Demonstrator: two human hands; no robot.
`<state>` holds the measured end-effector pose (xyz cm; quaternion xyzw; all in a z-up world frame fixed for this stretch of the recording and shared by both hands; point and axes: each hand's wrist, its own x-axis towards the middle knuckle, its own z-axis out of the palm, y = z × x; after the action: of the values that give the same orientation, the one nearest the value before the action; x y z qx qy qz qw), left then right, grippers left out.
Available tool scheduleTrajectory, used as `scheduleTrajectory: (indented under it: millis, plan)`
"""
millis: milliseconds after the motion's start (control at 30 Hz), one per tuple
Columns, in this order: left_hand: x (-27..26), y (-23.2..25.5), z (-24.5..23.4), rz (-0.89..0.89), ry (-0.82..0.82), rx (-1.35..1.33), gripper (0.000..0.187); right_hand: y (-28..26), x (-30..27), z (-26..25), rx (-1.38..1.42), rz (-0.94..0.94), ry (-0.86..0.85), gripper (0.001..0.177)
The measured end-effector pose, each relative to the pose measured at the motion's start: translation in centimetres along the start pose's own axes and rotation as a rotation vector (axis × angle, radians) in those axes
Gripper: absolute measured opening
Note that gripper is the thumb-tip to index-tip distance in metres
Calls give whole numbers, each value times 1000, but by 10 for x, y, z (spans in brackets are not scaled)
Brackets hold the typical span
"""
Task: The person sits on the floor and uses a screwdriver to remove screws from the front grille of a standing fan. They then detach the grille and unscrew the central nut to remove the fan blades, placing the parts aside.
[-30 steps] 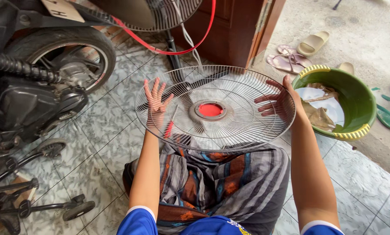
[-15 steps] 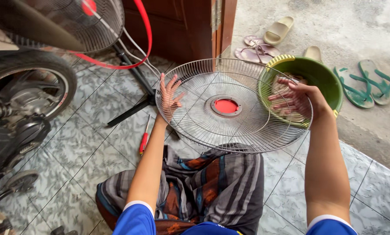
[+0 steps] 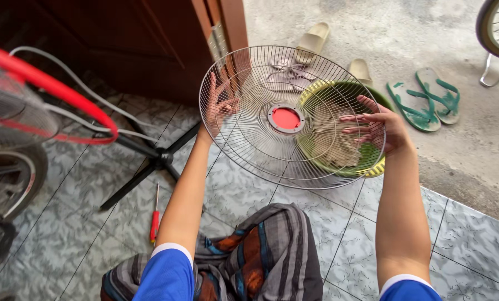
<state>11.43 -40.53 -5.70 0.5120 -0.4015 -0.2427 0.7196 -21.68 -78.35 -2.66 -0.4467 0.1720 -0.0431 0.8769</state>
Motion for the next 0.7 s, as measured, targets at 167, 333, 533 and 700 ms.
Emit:
scheduleTrajectory:
  millis: [167,333,533,700]
  plan:
    - [33,-9,6,-124,-33,34,93,-4,5,-17,-79,-65,120,69]
    - [68,-56,-2,-290,103,103,88,-19,15,-36,-109,-122,249,72]
    - [65,-155,-10,-478,50,618,94,-54,52,-42,-115,-384,439,79]
    - [25,-217,2,-543,-212,1079,112,-66,164,-43,-319,-672,540,90]
